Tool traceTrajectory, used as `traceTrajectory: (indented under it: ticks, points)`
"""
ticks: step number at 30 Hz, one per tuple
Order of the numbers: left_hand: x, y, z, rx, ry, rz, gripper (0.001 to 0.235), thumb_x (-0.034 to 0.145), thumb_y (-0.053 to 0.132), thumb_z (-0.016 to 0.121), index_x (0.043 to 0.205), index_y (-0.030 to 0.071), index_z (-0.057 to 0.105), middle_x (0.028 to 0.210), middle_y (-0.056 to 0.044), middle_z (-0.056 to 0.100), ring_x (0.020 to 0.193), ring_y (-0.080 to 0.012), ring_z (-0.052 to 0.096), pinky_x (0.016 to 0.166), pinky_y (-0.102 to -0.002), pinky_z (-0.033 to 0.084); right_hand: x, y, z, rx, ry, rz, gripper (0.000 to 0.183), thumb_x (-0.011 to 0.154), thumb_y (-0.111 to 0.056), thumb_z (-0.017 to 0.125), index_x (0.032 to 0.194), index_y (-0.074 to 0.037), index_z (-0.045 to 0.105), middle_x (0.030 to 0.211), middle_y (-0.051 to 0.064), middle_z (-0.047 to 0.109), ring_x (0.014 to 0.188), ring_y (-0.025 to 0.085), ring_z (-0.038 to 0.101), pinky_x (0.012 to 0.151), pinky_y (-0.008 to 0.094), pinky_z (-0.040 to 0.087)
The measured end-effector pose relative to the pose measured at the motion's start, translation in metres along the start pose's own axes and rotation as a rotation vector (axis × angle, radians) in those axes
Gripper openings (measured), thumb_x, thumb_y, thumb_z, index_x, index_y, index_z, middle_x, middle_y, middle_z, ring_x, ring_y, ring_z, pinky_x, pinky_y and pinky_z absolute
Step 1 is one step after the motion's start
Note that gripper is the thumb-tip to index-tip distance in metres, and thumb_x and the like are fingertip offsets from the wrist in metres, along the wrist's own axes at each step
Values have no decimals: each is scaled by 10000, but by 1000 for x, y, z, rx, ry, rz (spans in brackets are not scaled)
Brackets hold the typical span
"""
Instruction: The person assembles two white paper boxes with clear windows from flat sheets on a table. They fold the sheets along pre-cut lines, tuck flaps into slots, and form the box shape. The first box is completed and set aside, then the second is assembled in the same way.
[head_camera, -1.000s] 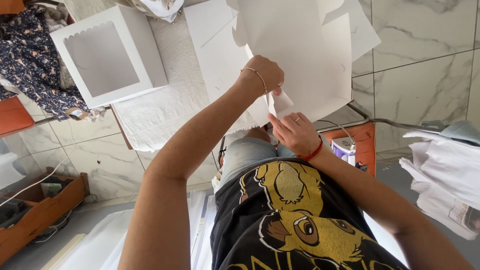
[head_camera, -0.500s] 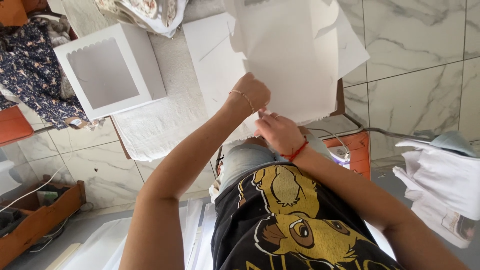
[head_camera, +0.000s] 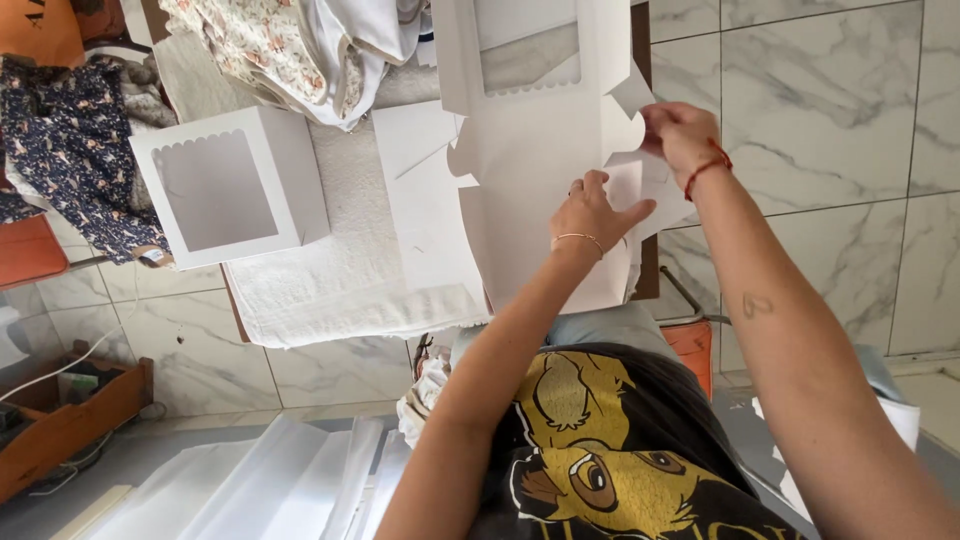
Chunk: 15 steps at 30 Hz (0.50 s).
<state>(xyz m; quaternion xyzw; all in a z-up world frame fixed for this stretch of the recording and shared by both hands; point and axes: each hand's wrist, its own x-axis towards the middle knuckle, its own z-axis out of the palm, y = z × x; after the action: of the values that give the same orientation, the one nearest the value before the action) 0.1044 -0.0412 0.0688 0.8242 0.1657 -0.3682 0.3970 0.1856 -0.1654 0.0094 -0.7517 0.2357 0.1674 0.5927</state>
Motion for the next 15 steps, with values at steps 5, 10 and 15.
traceTrajectory:
  ticks: [5,10,15]
  points:
    - [44,-45,58,-53,146,84,255,747,345,441,792,107,521,737,-105,575,785,-301,609,698,-420,491,24,4,11,-39,-434,224,245,810,-166,606,1043,-98,574,786,18,603,627,69,571,542,128,517]
    - [67,-103,73,-359,14,-3,164,672,297,545,721,145,581,617,-54,591,637,-209,606,601,-323,501,9,-11,5,-127,-526,170,297,756,-175,674,1028,-109,578,794,-23,569,595,29,499,508,106,452]
    - [38,-94,58,-957,-220,-130,168,732,96,597,888,35,594,803,-143,634,718,-211,632,650,-336,538,-17,-20,-9,-229,-646,17,361,710,-146,722,1023,-83,553,956,44,576,669,80,505,544,193,433]
